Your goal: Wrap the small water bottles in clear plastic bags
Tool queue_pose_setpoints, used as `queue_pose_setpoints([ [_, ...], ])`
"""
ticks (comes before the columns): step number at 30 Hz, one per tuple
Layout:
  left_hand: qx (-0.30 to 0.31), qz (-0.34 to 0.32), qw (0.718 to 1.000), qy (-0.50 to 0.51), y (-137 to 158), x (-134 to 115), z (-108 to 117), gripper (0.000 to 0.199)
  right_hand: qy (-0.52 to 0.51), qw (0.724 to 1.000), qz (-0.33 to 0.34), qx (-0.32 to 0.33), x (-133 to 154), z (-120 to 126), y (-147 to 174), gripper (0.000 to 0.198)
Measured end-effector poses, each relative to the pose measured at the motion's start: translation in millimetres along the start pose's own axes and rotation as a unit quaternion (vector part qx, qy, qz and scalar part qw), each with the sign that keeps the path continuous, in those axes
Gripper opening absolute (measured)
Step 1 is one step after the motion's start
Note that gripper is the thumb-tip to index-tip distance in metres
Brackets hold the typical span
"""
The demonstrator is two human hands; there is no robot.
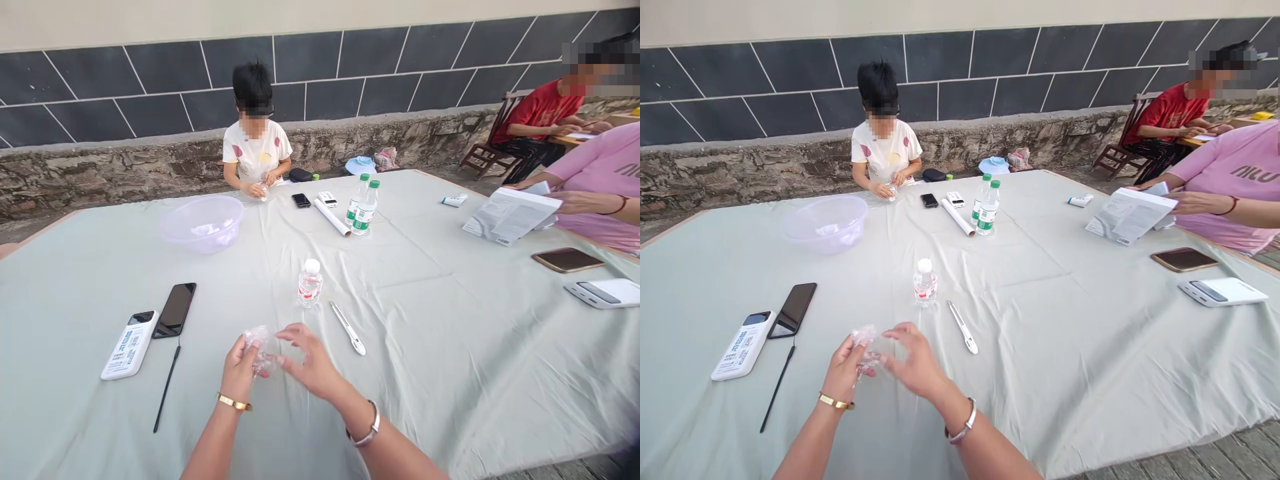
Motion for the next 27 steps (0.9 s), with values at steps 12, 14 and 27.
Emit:
queue_pose_setpoints([
  [12,-0.015,-0.049,0.996,-0.069,-35,-3,25,0.02,0.198,0.951,-0.177,-0.156,-108,56,-106,0.041],
  [14,-0.021,-0.04,0.997,-0.063,-35,1,29,0.018,0.206,0.944,-0.177,-0.187,-114,57,-132,0.043],
  [27,-0.039,0.013,0.995,-0.092,-27,32,40,0.015,0.186,0.934,-0.191,-0.239,-171,69,-310,0.056],
])
Point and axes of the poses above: each hand's wrist, its own y-axis away from the middle knuckle, its own z-axis out of the back of the hand, x = y × z, the point moved 9 cm from there along -y, towards the middle knuckle, and after that the axes turned 8 degrees about -x, right-handed, at the moved point
